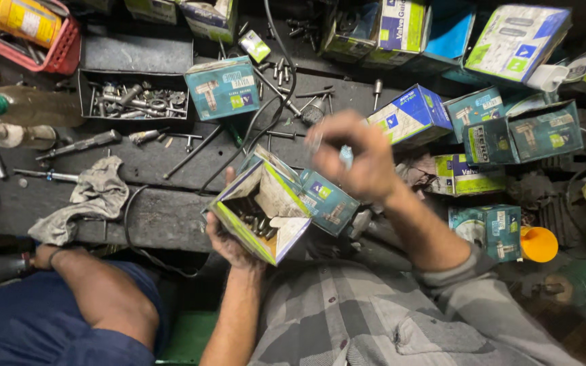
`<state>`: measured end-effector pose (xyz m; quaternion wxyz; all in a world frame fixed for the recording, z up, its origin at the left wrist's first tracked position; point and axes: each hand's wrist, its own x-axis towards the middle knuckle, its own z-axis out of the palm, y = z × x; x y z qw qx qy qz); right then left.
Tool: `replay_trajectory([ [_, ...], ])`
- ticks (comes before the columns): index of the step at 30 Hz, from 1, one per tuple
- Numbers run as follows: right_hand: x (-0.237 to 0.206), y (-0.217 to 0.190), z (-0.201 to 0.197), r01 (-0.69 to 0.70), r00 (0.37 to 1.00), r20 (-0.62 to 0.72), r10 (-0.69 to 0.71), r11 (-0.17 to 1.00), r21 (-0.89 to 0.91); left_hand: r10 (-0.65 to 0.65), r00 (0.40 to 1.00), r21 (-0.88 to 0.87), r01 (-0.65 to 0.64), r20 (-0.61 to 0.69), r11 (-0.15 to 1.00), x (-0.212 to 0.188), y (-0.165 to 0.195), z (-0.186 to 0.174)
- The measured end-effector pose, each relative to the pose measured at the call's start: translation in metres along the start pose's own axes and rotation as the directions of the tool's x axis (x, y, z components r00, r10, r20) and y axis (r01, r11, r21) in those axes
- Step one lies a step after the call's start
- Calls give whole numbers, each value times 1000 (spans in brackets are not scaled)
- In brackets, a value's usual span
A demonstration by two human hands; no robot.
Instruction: The person sorts small metal valve guide parts at a cluttered workbench, picking parts from the table and from an open metal tray and placing them into small cardboard boxes. They open, hold, and reposition the boxes while filling them with parts.
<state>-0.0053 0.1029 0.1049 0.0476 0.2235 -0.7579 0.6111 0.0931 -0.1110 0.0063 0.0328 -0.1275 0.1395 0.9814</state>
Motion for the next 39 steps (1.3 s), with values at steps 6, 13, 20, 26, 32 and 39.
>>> replay_trajectory([
  [6, -16, -21, -4, -64, 977, 191, 96, 984, -168, -36, 999, -102, 37, 8, 994, 1, -15, -1],
  [13, 69, 117, -52, -65, 915, 218, 339, 658, -750, -20, 1000, -52, 21, 13, 998, -21, -12, 1],
  [20, 108, 211, -7, 225, 847, 467, 252, 627, -746, 8, 998, -103, -2, 63, 995, -39, -4, -5],
  [26, 105, 223, 8, 299, 892, 447, 67, 654, -695, 71, 997, -153, -69, 11, 986, -47, 2, -23],
  [32, 101, 222, 7, 299, 908, 419, 13, 681, -669, 58, 998, -163, -56, 5, 985, -45, 4, -23],
  [39, 102, 210, 8, 76, 946, 277, 165, 722, -688, 43, 998, -181, -36, 35, 983, -46, 5, -12],
])
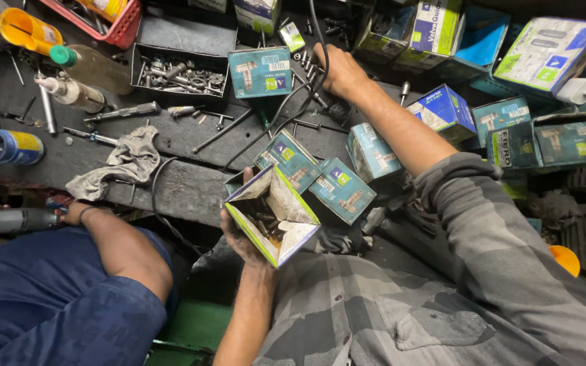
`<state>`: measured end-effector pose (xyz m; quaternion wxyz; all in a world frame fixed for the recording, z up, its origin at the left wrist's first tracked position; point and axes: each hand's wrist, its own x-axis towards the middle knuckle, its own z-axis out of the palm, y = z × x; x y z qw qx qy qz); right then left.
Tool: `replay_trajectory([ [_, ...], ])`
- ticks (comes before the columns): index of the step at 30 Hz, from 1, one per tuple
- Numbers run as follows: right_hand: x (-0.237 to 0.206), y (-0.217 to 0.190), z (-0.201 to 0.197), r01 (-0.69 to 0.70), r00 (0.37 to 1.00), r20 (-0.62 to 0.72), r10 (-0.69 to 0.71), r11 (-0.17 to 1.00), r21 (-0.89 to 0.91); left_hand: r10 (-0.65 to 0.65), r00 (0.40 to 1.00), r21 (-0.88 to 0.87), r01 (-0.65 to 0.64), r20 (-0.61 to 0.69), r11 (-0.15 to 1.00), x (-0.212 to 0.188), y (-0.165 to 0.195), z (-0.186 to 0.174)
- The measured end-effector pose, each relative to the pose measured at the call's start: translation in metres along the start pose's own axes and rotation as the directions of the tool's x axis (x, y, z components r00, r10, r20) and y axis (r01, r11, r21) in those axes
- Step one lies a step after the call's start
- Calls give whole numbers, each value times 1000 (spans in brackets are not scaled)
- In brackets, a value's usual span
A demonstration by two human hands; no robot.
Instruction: The person sorts small metal valve guide parts at a cluttered workbench, picking parts from the table and from an open metal tray and placing them into small cardboard boxes. They open, hold, and reposition the boxes while filling them with parts.
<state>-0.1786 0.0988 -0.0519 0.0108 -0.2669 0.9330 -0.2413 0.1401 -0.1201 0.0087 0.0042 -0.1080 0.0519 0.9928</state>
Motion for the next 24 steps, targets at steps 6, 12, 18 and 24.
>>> replay_trajectory([
  [6, -1, -2, -5, 148, 987, 74, -146, 989, -12, 11, 1000, -17, -12, -6, 1000, 1, 1, -7],
  [12, -4, 4, 0, 149, 978, 148, -145, 989, -14, 30, 999, 53, -29, -25, 998, 2, 2, -8],
  [18, -4, 7, -34, 16, 997, 78, -23, 996, 88, 17, 1000, 49, -16, -22, 999, 1, 3, -2],
  [24, -65, -56, -144, -199, 977, 37, 212, 825, 529, -13, 999, 67, 15, -42, 998, -2, 1, 0],
])
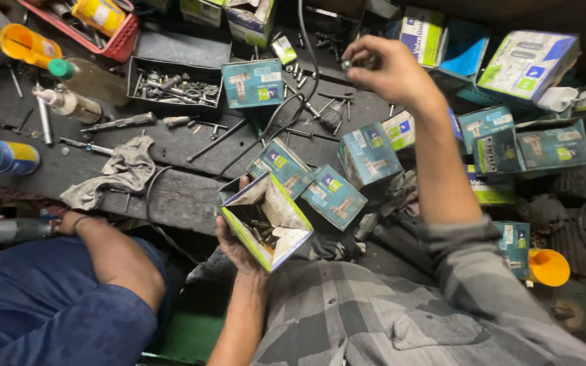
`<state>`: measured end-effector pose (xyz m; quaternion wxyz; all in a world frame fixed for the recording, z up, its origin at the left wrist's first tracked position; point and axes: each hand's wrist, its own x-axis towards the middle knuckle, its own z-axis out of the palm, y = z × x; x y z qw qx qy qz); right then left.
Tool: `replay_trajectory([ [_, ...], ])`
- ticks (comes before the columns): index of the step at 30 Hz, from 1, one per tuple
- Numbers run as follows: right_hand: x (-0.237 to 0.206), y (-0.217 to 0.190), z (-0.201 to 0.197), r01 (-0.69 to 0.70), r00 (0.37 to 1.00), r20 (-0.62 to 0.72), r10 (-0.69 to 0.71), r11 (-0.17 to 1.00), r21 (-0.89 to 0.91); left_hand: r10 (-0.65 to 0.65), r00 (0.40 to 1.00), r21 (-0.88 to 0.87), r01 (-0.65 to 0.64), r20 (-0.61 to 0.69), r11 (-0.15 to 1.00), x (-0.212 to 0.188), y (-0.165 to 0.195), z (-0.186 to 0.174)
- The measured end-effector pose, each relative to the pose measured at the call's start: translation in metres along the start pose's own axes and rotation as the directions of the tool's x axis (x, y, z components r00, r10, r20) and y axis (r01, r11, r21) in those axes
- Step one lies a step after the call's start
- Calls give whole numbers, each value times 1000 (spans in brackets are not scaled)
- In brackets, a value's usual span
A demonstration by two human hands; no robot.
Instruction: The person sorts small metal valve guide parts at a cluttered workbench, picking parts from the table and from an open metal tray and placing them into small cardboard boxes. They open, hold, and reposition the boxes while filling them with parts.
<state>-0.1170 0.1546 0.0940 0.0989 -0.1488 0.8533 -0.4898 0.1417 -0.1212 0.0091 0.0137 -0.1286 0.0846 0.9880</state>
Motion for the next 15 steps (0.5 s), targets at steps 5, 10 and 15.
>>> replay_trajectory([
  [5, -87, -86, -3, 411, 869, 267, -418, 908, 82, -123, 991, -13, 124, 54, 992, 6, -20, 4],
  [10, -127, -110, 20, 172, 843, 411, -348, 897, 407, -170, 985, -4, 170, 40, 985, 18, -47, 13],
  [15, -137, -91, 35, -164, 908, 406, -105, 801, 576, -249, 966, -46, 252, 62, 967, 17, -51, 20],
])
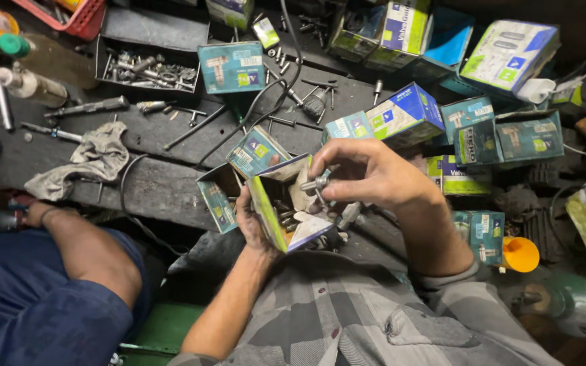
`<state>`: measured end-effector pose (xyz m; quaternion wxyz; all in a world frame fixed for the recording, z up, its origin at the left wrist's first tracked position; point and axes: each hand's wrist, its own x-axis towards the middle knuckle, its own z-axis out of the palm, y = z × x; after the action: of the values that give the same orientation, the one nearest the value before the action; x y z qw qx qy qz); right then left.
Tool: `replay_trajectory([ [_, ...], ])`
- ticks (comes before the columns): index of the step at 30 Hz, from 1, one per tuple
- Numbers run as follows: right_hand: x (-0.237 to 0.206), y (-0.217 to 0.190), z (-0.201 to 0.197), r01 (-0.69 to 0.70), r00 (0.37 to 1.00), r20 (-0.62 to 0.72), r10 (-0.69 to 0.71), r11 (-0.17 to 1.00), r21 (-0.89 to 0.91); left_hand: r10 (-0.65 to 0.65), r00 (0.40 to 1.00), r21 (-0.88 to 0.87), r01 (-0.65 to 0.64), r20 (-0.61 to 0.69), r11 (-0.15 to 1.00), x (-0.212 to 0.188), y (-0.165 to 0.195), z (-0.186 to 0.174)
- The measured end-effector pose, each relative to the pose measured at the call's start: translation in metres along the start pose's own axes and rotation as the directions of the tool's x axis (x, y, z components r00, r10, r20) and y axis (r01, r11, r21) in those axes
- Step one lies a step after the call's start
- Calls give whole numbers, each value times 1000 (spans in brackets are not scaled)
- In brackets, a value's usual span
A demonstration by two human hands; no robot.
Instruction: The person sorts small metal valve guide parts at a cluttered workbench, picking parts from the table and from an open metal tray and placing them into small cardboard boxes. They open, hold, and reposition the boxes while filling them with parts.
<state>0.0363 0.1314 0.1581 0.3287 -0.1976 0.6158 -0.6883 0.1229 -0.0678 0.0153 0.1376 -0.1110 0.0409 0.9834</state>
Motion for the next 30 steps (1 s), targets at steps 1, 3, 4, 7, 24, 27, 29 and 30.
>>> replay_trajectory([
  [1, 0, 5, -1, -44, 999, -21, 45, 998, 50, -6, 1000, 1, 6, -2, 1000, -1, 1, 1],
  [3, 2, 16, 0, -127, 988, -71, 139, 980, 150, 8, 1000, 31, -7, -11, 999, -2, 3, 2],
  [4, 2, 20, 0, -163, 978, -96, 185, 966, 200, 27, 1000, 61, -26, -15, 998, -2, 4, 2],
  [7, 1, 25, 0, -146, 983, -79, 164, 970, 194, 57, 998, 103, -55, -25, 993, -2, 6, 2],
  [24, 13, -1, 35, 101, 993, -10, -118, 884, -457, 38, 999, 107, -38, 0, 994, -6, 12, 4],
  [27, 12, -7, 38, 71, 992, -57, -114, 864, -499, 40, 998, 107, -35, -53, 994, -6, 11, 3],
  [29, 11, -6, 30, -5, 986, -151, -76, 879, -477, 39, 996, 105, -30, -83, 994, -7, 10, 2],
  [30, 12, -6, 22, -35, 977, -200, -76, 865, -500, 41, 997, 96, -34, -66, 995, -7, 10, 1],
])
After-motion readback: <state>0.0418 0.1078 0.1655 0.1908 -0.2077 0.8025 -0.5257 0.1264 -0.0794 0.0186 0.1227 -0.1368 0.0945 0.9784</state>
